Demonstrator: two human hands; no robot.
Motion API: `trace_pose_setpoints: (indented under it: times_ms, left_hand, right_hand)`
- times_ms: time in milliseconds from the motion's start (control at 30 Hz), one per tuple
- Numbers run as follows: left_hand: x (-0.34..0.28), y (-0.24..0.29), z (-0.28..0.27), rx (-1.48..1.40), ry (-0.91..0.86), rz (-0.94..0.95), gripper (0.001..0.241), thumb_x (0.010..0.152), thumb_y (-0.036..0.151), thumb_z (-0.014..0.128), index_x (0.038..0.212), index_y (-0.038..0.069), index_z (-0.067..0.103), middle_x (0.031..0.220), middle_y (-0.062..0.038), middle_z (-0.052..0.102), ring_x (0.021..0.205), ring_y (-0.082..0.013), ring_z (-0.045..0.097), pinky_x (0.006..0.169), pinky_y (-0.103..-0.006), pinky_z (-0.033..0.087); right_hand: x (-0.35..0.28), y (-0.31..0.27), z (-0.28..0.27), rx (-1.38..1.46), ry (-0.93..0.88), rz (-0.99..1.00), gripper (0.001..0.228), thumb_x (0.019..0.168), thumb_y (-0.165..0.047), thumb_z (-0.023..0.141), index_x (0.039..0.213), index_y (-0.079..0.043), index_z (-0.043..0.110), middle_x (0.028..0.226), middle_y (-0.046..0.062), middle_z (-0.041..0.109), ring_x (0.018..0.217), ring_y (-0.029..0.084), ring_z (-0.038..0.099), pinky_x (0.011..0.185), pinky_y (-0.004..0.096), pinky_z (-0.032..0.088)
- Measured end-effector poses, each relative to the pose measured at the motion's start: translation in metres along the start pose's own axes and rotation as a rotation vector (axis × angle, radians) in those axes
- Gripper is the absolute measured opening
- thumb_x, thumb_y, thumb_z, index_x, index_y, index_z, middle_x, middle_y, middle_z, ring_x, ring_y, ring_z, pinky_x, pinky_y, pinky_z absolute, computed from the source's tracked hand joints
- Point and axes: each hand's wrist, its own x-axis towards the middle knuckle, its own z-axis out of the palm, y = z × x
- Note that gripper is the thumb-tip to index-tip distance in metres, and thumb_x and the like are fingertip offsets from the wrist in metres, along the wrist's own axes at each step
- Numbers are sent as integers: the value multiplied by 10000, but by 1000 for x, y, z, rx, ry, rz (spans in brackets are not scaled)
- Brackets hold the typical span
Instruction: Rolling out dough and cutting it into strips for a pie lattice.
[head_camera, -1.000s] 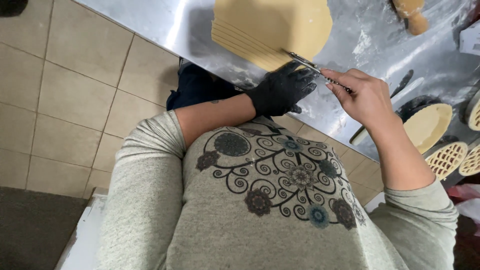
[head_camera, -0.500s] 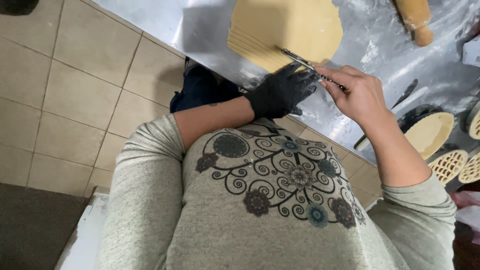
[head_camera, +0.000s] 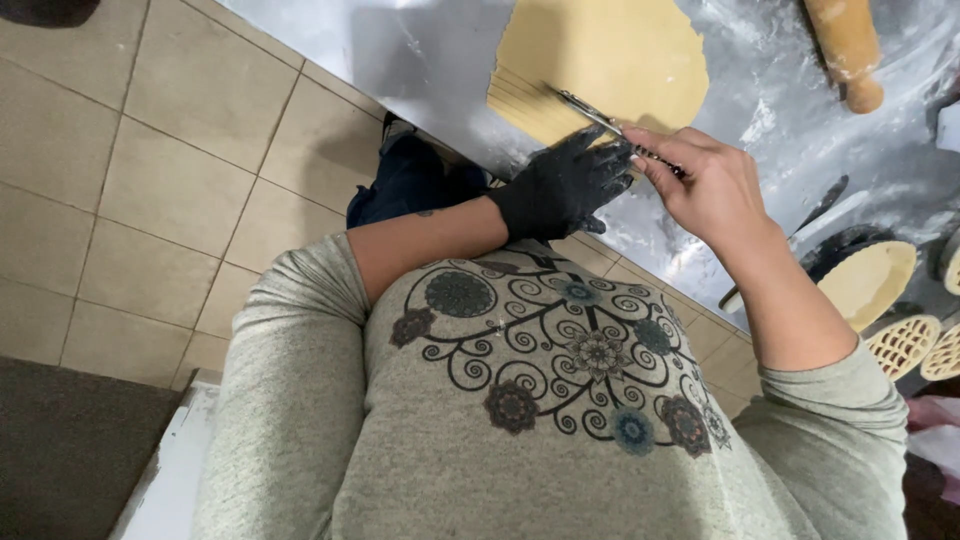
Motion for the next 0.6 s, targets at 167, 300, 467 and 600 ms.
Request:
trace_pose_setpoints:
  times_ms: [167,300,467,600]
  left_hand:
    - [-4,-5,-5,-18,16,-6,638,895,453,769,1349,16,672,1493,-211,530,1429,-381,450,1226,-608,280]
    - [-7,-7,-15,-33,9,-9,579,906,425,762,1324,32,680,1490,-218,550,1422,-373,460,1224,-599,290]
    - [-10,-6,-32,-21,15,-15,556,911,419,759,1298,27,683,1438,-232,582,1396,-387,493,1207,-599,306]
    - [-12,-7,-35,30,72,6,510,949,373,740,1310,17,684,1419,-226,588,1377,-395,522,1204,-573,351]
  right_hand:
    - [10,-9,0,-8,9,-26,315,1001,-181,797,1314,-196,768,998,95,743,723,276,651,668,374,537]
    - [22,-17,1,-24,-1,-19,331,1003,-185,791,1332,-207,764,968,95,732,720,282,645,669,384,535]
    - [42,-26,8,-17,8,-68,298,1005,-192,788,1302,-207,768,959,87,732,737,289,656,673,392,537]
    - [62,-37,17,74,68,-150,297,1013,-160,758,1307,-204,755,1040,91,739,757,260,680,694,373,554]
